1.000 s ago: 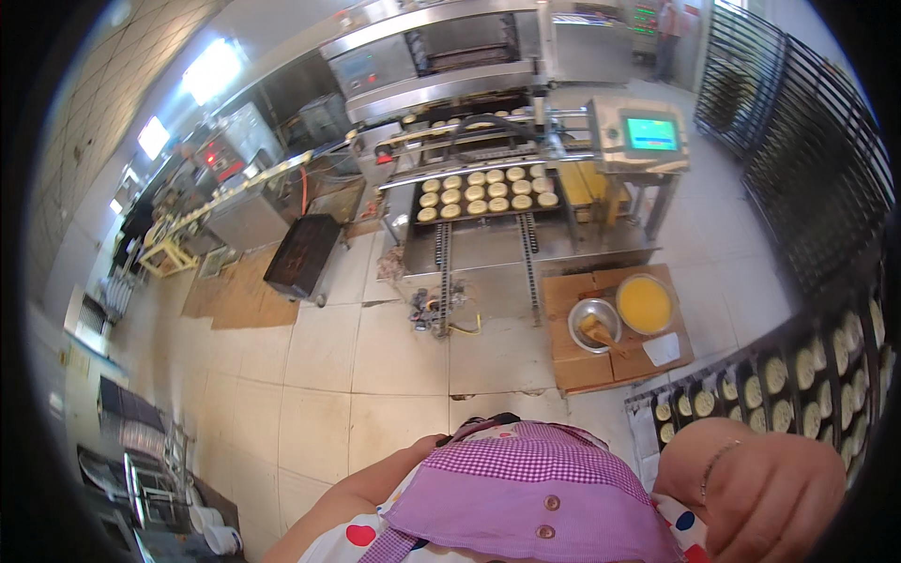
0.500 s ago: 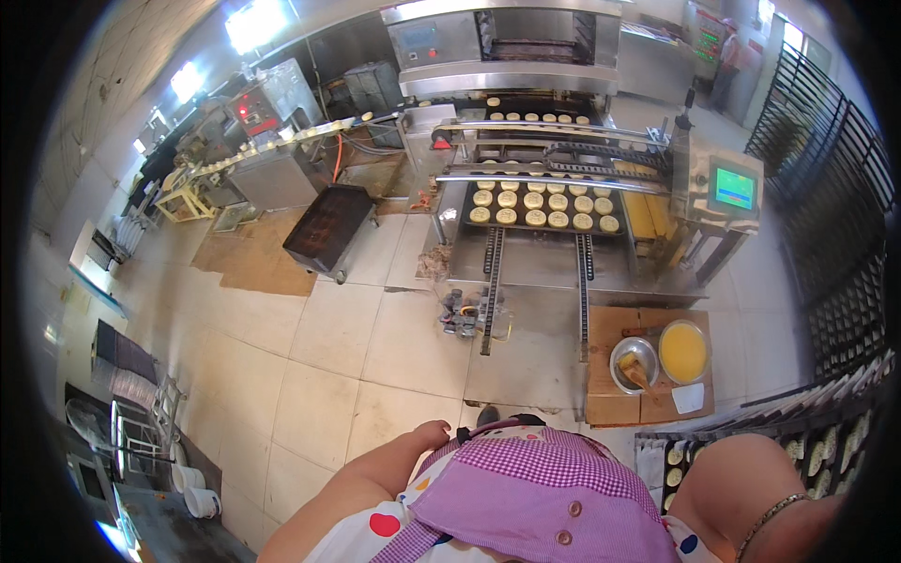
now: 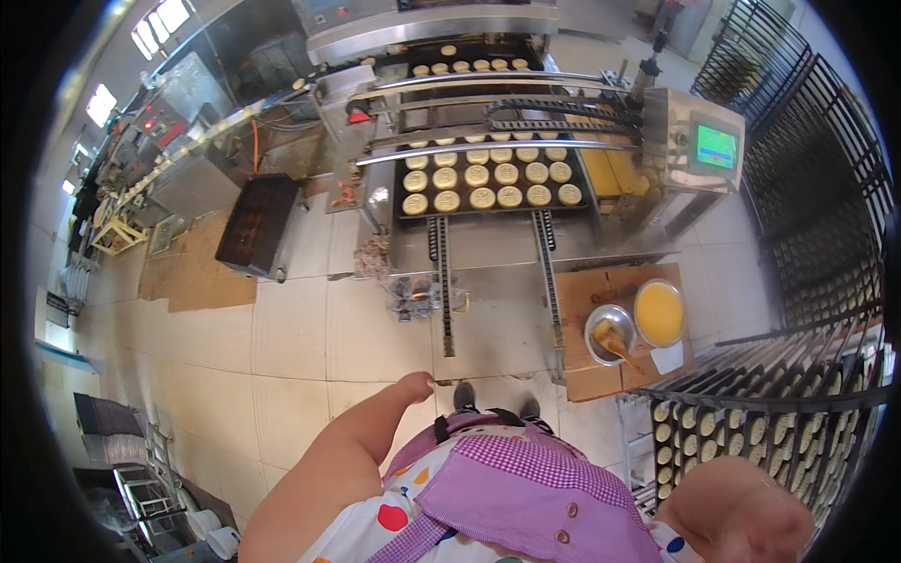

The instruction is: The person applies a liquid glaze to mooncakes on a tray using a brush, places the tray onto a cooling rack, and затем retrieves an empty tray to place it into an oven.

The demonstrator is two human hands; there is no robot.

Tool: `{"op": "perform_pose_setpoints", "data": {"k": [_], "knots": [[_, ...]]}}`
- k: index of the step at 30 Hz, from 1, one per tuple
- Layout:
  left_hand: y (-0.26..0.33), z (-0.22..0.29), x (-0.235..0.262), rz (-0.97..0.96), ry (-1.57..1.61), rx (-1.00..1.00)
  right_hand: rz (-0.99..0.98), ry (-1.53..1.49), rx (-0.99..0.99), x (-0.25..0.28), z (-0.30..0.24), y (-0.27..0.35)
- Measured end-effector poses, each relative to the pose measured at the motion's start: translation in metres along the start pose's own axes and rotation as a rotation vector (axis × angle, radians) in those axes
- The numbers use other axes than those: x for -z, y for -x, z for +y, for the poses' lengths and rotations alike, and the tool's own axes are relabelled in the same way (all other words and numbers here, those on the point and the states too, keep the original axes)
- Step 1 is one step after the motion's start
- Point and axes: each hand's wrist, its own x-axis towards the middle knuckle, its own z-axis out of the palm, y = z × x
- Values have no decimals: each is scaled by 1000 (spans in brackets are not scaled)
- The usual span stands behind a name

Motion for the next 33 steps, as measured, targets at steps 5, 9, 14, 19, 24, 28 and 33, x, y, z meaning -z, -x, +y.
{"op": "perform_pose_setpoints", "data": {"k": [5, 9, 14, 19, 24, 28, 33], "knots": [[-70, 102, 14, 152, 483, -118, -189, -82, -1245, -58, 46, 209], [-89, 183, 30, 144, 984, -39, -355, 5, -1765, -68, 50, 428], [-121, 205, 46, 262, 1551, 227, -649, 226, -1977, -40, 12, 599], [-137, 191, 55, 549, 2038, 285, -299, 165, -2757, -64, 14, 583], [-144, 186, 21, 611, 2104, 327, -104, -131, -2545, -54, 30, 608], [-117, 177, 11, 555, 2078, 385, -106, -87, -2143, -80, 70, 561], [-68, 176, -1, 404, 2054, 427, -99, -348, -2145, -122, 67, 594]]}}
